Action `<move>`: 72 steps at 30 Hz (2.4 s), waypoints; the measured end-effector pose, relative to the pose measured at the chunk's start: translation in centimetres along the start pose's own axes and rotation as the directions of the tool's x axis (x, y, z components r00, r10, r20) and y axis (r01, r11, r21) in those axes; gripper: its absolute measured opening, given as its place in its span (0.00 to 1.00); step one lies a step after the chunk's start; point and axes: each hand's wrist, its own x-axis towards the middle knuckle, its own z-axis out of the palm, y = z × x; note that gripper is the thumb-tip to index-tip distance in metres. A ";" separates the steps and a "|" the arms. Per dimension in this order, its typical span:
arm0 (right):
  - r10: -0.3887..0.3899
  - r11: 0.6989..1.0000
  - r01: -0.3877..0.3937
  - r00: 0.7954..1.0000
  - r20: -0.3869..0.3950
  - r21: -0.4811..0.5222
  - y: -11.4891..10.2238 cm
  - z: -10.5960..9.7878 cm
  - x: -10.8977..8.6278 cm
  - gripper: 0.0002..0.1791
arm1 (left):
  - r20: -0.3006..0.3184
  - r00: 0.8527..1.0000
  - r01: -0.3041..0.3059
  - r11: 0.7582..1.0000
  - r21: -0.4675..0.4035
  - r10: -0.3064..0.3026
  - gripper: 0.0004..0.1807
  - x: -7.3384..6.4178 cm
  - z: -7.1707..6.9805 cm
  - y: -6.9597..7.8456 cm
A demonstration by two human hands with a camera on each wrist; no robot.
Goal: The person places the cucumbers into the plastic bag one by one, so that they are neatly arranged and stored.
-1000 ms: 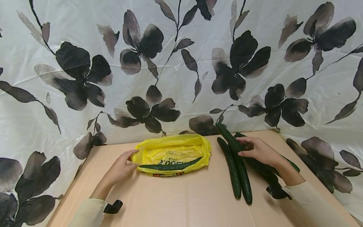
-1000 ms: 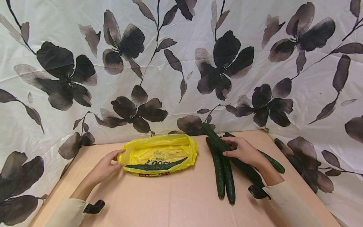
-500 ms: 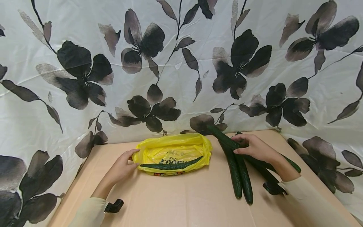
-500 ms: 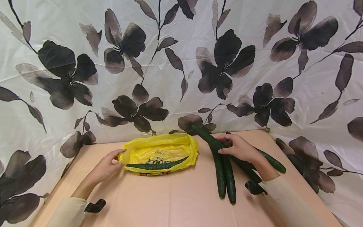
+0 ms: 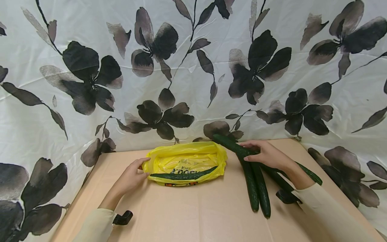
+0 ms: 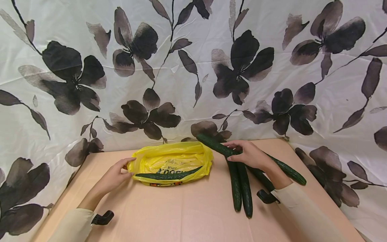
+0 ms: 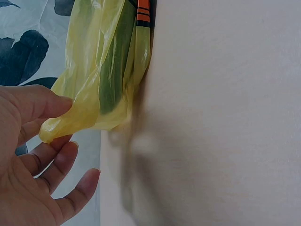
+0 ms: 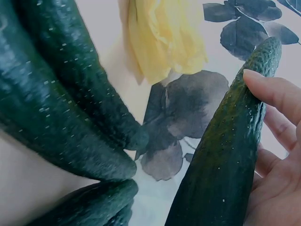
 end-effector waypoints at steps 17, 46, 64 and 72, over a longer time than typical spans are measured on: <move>-0.038 0.999 0.037 0.999 0.038 0.040 -2.9 0.8 2.5 0.28 | 0.005 0.999 0.040 0.999 0.005 -0.040 0.33 0.1 -0.2 0.3; -0.156 0.988 0.156 0.986 0.058 0.007 -7.0 3.7 6.9 0.29 | 0.001 0.999 0.033 0.999 0.020 -0.033 0.34 0.2 -0.3 0.5; -0.228 0.974 0.228 0.970 0.081 0.015 -10.0 6.0 9.9 0.28 | 0.013 0.999 0.030 0.999 0.015 -0.030 0.34 0.2 -0.6 0.8; -0.270 0.963 0.270 0.958 0.100 0.015 -11.6 7.5 11.1 0.29 | 0.012 1.000 0.020 1.000 0.019 -0.021 0.34 0.3 -0.5 0.6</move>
